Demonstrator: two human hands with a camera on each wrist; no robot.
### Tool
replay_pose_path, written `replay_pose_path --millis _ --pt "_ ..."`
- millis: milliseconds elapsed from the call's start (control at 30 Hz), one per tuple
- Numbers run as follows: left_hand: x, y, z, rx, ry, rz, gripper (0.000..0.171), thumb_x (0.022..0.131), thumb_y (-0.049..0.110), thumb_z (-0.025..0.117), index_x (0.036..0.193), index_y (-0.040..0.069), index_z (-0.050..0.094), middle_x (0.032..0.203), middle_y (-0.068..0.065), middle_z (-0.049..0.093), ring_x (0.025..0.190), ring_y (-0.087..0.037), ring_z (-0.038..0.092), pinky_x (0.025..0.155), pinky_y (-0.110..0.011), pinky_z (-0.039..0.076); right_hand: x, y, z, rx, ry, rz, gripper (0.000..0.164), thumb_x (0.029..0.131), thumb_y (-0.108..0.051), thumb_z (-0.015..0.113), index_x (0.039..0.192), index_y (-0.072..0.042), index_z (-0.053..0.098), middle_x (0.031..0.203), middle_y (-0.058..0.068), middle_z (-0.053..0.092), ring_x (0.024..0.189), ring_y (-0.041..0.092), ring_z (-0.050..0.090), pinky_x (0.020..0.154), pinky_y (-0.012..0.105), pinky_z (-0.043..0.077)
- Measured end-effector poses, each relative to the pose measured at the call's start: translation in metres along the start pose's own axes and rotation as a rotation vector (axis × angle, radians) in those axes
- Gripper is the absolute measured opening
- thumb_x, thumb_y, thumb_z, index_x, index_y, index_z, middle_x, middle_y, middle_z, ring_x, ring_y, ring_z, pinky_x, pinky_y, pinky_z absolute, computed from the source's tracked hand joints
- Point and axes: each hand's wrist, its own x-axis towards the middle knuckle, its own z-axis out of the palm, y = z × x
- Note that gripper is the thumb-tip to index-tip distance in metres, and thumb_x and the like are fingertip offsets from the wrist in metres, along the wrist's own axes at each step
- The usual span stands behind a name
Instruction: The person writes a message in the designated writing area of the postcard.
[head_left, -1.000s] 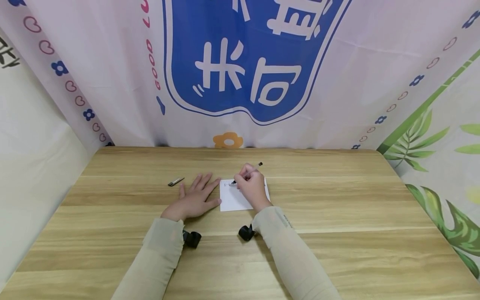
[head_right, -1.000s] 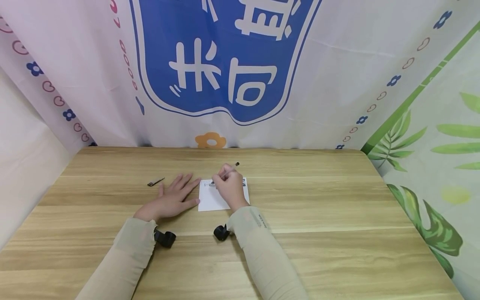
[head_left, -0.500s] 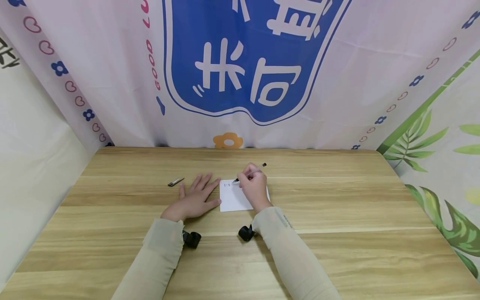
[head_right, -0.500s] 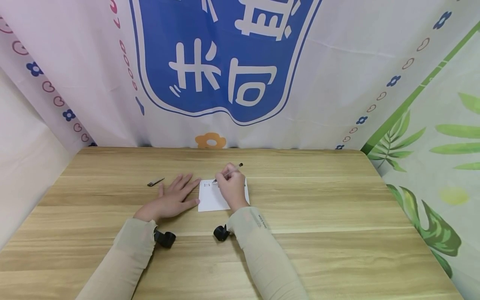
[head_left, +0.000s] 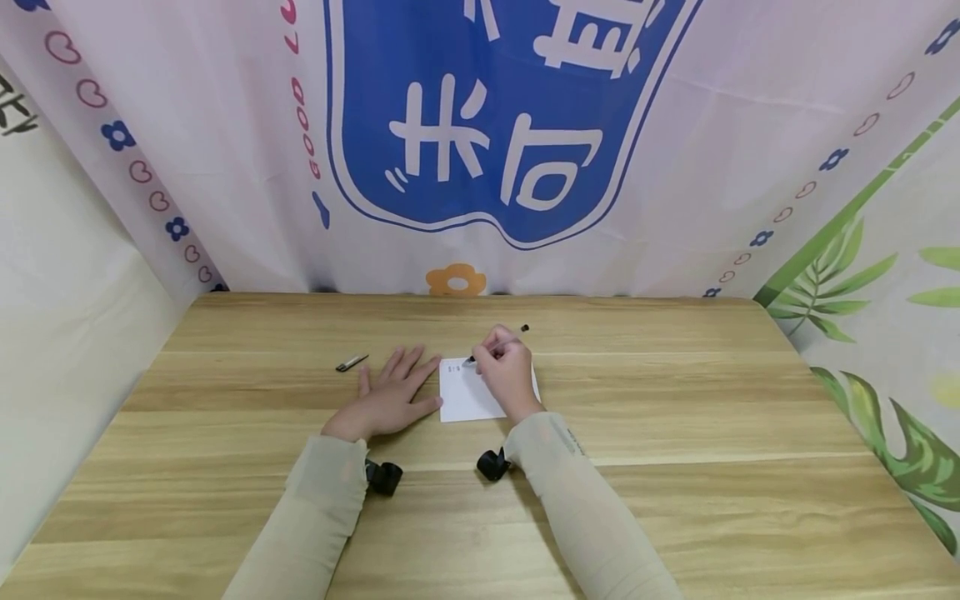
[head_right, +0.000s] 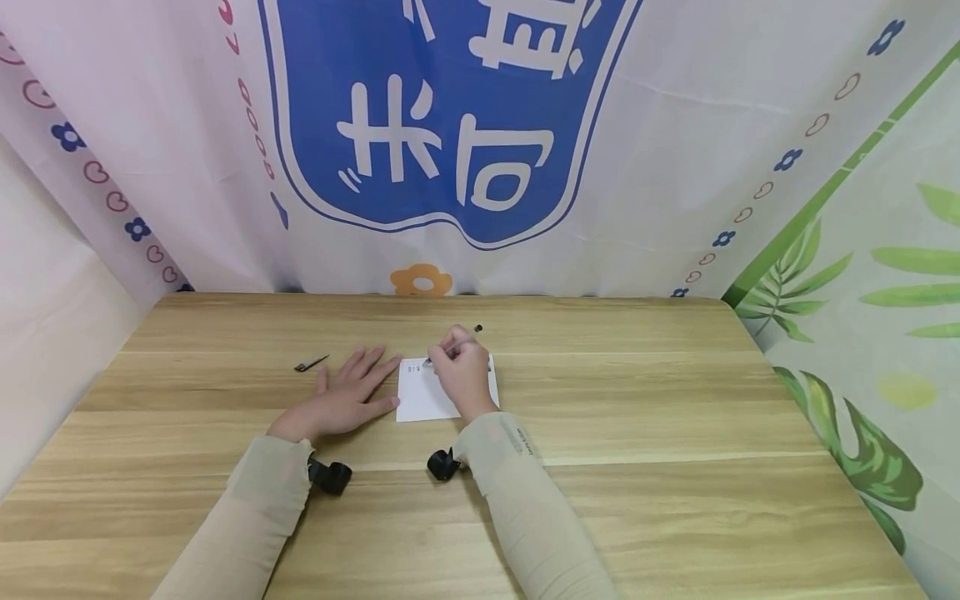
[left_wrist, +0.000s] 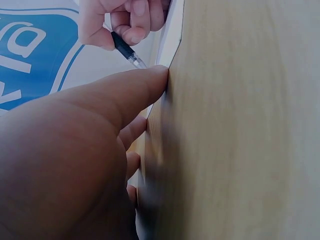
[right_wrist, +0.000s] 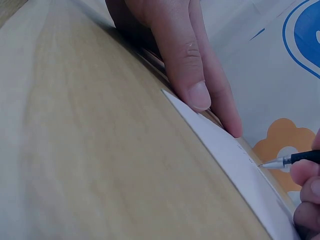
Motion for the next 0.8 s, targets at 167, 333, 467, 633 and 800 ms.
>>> replay_pose_path --millis 167,333,467,633,800 --pt "-0.0002 0.0005 -0.0015 -0.004 -0.002 0.0 0.071 0.104 0.049 0.048 0.164 0.021 0.02 0.171 -0.008 0.001 0.155 -0.036 -0.009 0.109 -0.073 -0.017 0.0006 0.0 -0.0003 0.001 -0.016 -0.003 0.014 0.084 -0.001 0.059 0.072 -0.005 0.054 0.056 0.002 0.057 0.051 0.012 0.057 0.049 0.022 0.046" --pt "0.0001 0.0008 -0.0024 0.001 -0.004 0.0 0.071 0.104 0.05 0.048 0.164 0.022 0.02 0.171 -0.008 0.001 0.155 -0.036 -0.01 0.109 -0.073 -0.018 0.0012 0.0005 -0.0003 0.008 -0.012 -0.006 0.014 0.084 -0.001 0.059 0.072 -0.006 0.054 0.057 0.001 0.058 0.05 0.013 0.056 0.048 0.022 0.045" --pt "-0.0006 0.0017 -0.0032 0.004 -0.007 -0.001 0.071 0.105 0.049 0.047 0.164 0.022 0.02 0.171 -0.008 0.001 0.155 -0.036 -0.01 0.109 -0.073 -0.017 0.0014 0.0017 -0.0002 0.014 -0.008 -0.006 0.013 0.084 -0.001 0.059 0.072 -0.006 0.054 0.056 0.0 0.057 0.05 0.013 0.057 0.048 0.022 0.046" --pt "-0.0048 0.0062 -0.0075 -0.012 -0.014 0.009 0.073 0.103 0.053 0.048 0.163 0.02 0.022 0.171 -0.011 0.003 0.155 -0.039 -0.008 0.108 -0.074 -0.016 0.0012 0.0014 -0.001 0.016 -0.027 0.0 0.013 0.085 -0.001 0.059 0.074 -0.006 0.054 0.057 0.001 0.058 0.051 0.013 0.057 0.048 0.022 0.044" --pt "-0.003 0.0037 -0.004 0.001 -0.011 0.003 0.072 0.104 0.052 0.047 0.164 0.021 0.021 0.171 -0.01 0.002 0.155 -0.037 -0.009 0.109 -0.074 -0.015 0.0001 0.0016 -0.0019 0.008 -0.039 -0.001 0.015 0.086 -0.001 0.059 0.073 -0.006 0.053 0.058 0.001 0.058 0.052 0.014 0.057 0.048 0.023 0.043"
